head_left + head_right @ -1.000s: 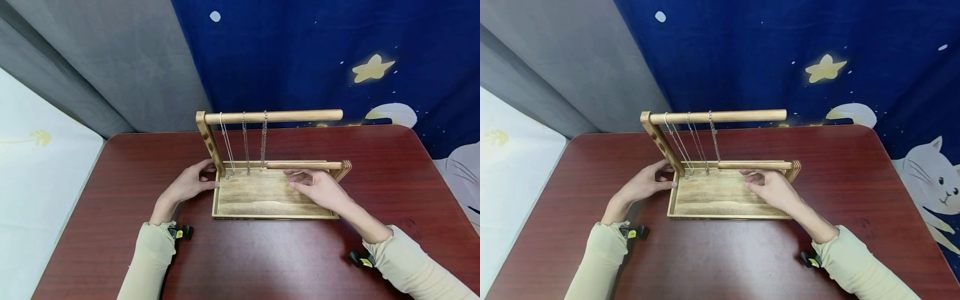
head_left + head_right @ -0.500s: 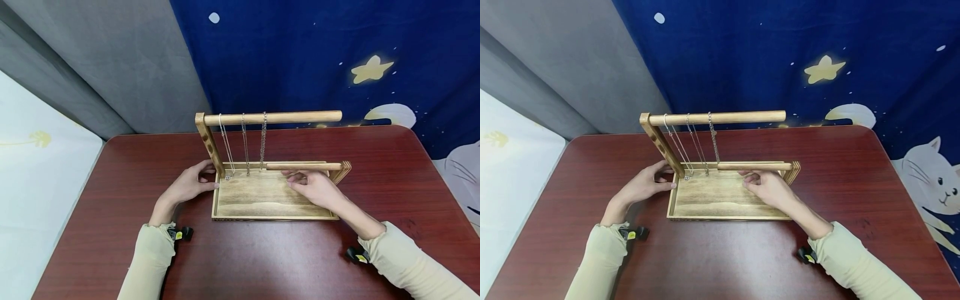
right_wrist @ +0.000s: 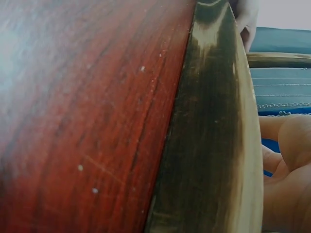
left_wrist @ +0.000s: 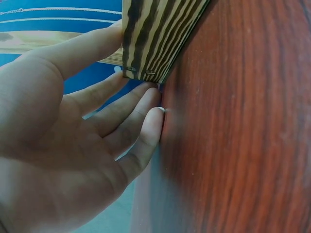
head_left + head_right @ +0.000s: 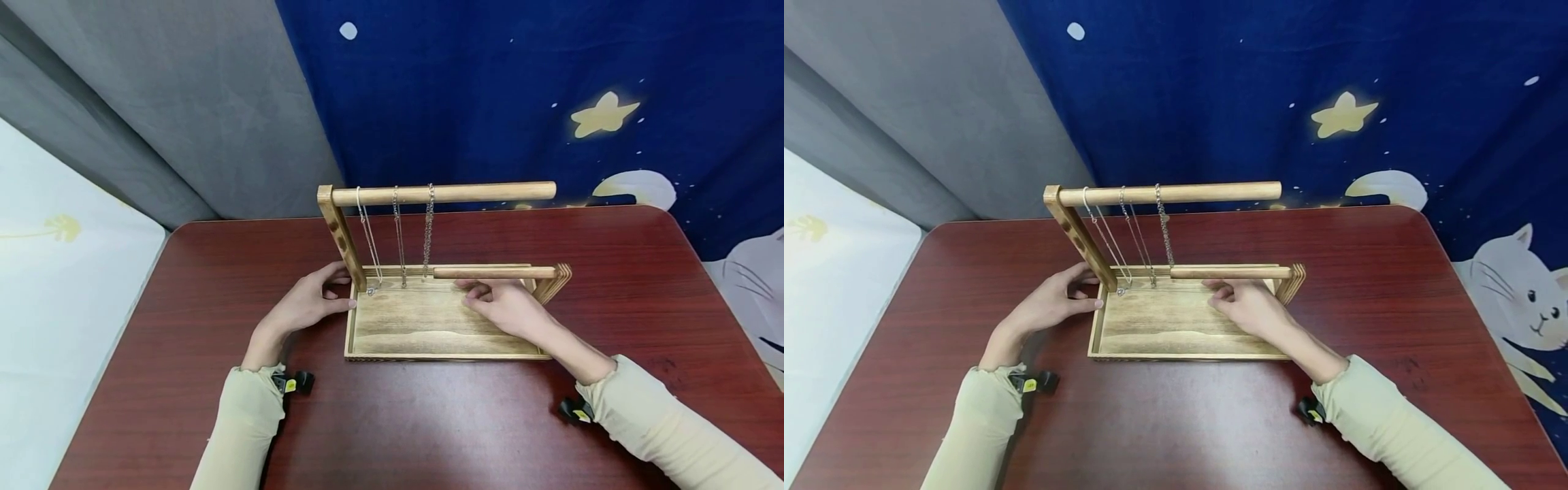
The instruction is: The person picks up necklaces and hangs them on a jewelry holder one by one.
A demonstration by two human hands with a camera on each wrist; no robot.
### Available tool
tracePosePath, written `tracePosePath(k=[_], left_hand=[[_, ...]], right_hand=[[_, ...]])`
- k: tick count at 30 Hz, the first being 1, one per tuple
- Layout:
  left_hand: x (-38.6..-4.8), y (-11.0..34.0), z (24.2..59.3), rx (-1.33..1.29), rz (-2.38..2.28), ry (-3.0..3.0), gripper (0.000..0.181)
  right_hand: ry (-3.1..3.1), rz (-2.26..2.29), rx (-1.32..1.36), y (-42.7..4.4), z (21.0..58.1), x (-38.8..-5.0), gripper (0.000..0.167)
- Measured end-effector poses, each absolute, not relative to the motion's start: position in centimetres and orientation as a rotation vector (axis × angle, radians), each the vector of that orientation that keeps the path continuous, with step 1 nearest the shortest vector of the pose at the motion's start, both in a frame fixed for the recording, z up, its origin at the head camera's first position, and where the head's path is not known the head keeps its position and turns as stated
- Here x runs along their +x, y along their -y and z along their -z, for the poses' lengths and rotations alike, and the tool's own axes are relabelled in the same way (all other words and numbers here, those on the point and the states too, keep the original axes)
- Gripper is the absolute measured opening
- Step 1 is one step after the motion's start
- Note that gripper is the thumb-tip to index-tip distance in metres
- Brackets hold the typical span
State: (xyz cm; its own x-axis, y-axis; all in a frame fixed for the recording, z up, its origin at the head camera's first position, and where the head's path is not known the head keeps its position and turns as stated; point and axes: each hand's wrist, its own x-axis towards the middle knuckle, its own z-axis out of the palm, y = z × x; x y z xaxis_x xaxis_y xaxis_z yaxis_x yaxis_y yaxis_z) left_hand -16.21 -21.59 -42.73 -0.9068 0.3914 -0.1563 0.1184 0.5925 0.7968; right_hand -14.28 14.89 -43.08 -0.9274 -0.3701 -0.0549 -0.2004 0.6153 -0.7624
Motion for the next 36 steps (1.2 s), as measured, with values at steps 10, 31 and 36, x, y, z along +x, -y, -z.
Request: tracePosePath(k=[10, 31, 36], left_hand=[[-16.1, 21.5, 42.6, 0.411, -1.269, -2.463, 0.067], [-16.1, 21.4, 42.6, 0.389, -1.258, -2.458, 0.07], [-16.2, 21.5, 42.7, 0.391, -1.26, -2.465, 0.07]], right_hand=[[-2.752, 1.057, -0.529, -14.6, 43.3, -14.7, 0.026], [-2.747, 1.099, -0.39, -13.5, 43.9, -14.8, 0.017], [-2.723, 1.094, -0.32, -13.2, 43.9, -14.9, 0.015]])
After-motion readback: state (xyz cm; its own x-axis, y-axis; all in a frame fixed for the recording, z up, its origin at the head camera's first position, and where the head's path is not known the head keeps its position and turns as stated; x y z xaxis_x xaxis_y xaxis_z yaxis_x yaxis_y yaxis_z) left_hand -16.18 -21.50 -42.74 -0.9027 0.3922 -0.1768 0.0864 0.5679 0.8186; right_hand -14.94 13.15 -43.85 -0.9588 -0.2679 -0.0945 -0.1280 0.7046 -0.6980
